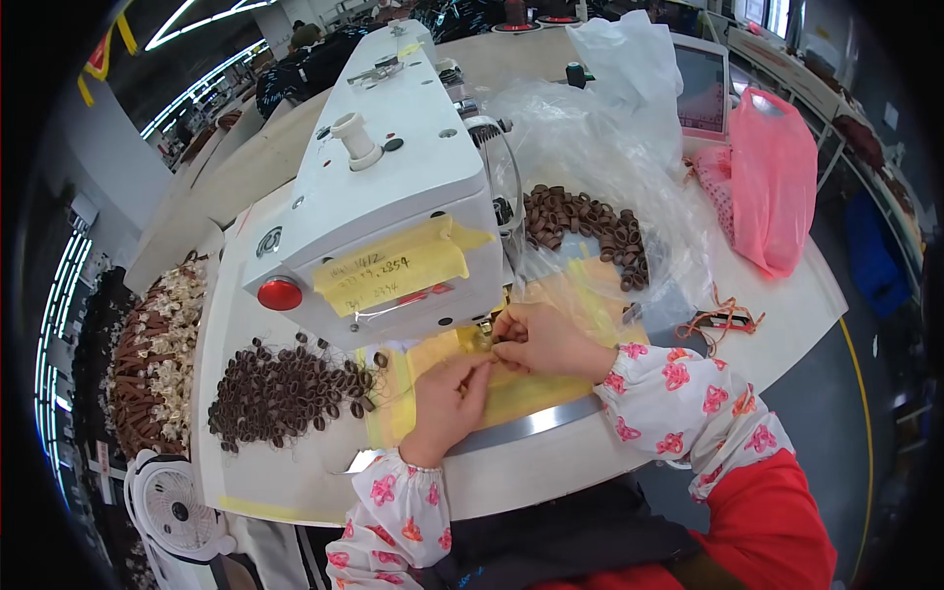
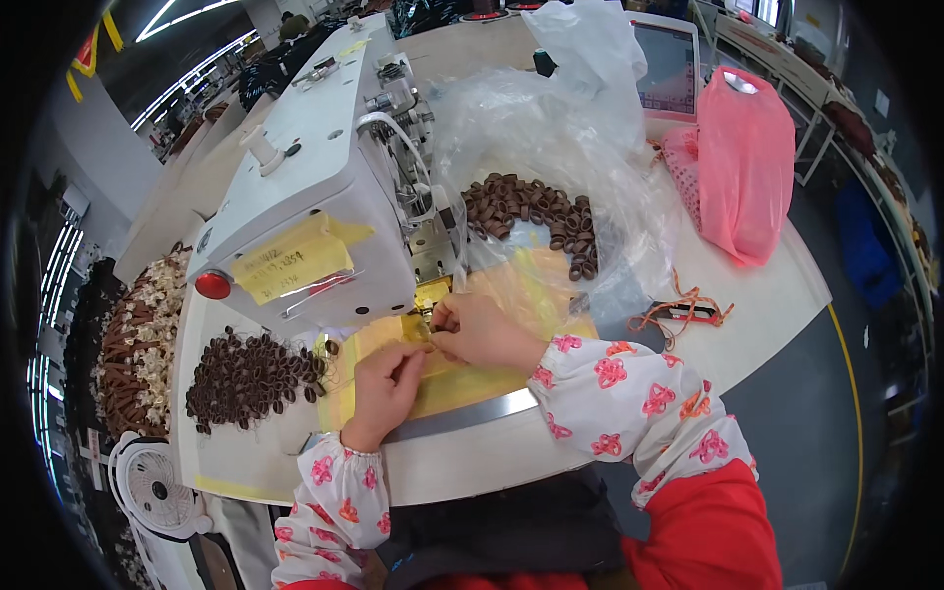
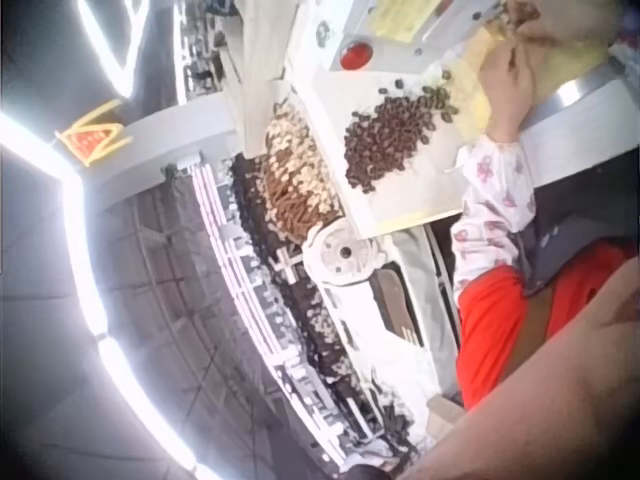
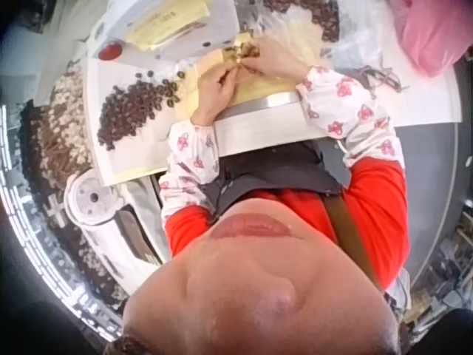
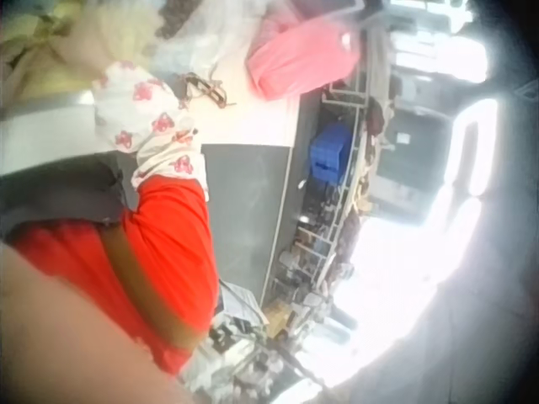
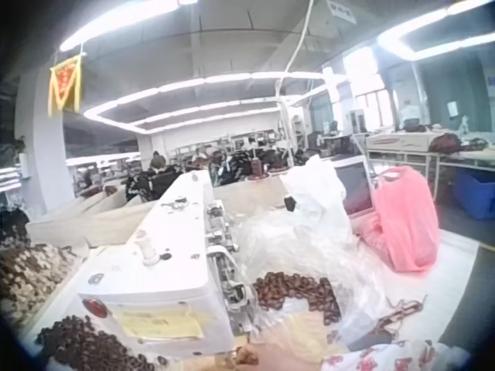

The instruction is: Thread leather loops onto a metal buckle and secure with thread.

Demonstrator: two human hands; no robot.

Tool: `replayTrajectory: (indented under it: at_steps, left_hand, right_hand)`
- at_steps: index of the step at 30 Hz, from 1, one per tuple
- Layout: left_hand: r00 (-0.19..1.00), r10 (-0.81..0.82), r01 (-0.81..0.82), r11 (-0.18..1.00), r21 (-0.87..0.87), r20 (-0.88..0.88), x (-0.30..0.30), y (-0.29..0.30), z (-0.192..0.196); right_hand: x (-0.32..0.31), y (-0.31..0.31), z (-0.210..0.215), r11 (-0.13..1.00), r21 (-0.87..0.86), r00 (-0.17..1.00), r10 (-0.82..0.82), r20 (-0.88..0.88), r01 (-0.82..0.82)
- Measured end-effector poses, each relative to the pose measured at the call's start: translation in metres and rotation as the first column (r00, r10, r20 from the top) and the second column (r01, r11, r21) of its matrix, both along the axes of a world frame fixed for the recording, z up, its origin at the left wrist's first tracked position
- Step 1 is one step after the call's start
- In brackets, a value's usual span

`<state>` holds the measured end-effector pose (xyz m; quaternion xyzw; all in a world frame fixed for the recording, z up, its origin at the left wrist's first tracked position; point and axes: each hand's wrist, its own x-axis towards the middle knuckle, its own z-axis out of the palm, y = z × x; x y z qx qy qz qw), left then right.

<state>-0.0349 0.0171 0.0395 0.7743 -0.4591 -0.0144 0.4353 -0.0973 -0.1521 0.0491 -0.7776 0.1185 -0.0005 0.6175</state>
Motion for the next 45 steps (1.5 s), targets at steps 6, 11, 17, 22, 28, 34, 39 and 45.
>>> replayTrajectory:
  at_steps: [6, 11, 17, 22, 28, 34, 39, 45]
  left_hand:
    - [0.966, -0.190, 0.186, 0.982, -0.040, -0.173, 0.018, -0.009, 0.002]
    - [0.984, -0.068, 0.083, 0.993, 0.081, -0.167, 0.034, 0.001, -0.012]
    - [0.933, -0.005, 0.026, 0.998, 0.053, -0.360, 0.029, -0.006, -0.013]
    - [0.948, 0.156, -0.134, 0.986, 0.097, -0.279, 0.031, -0.011, -0.012]
    - [0.873, 0.315, -0.238, 0.941, 0.240, -0.372, 0.034, -0.024, -0.012]
    - [0.822, 0.324, -0.266, 0.946, 0.186, -0.469, 0.034, -0.023, -0.012]
    - [0.838, 0.333, -0.268, 0.941, 0.206, -0.432, 0.037, -0.023, -0.018]
    - [0.852, 0.355, -0.270, 0.927, 0.260, -0.384, 0.038, -0.025, -0.013]
  right_hand:
    - [-0.036, 0.027, 0.012, 0.932, -0.235, 0.934, 0.317, 0.163, -0.275]
    - [-0.002, 0.000, 0.005, 0.970, 0.044, 0.970, 0.240, -0.032, -0.239]
    - [0.015, -0.009, 0.001, 0.971, 0.119, 0.974, 0.218, -0.064, -0.209]
    - [0.015, -0.004, -0.017, 0.927, -0.372, 0.933, 0.086, 0.348, 0.053]
    - [0.022, -0.005, -0.027, 0.821, -0.526, 0.872, 0.074, 0.484, 0.222]
    - [0.021, -0.003, -0.026, 0.837, -0.500, 0.857, 0.074, 0.510, 0.225]
    - [0.022, -0.003, -0.027, 0.831, -0.507, 0.859, 0.074, 0.506, 0.228]
    - [0.021, -0.003, -0.025, 0.802, -0.547, 0.862, 0.082, 0.501, 0.241]
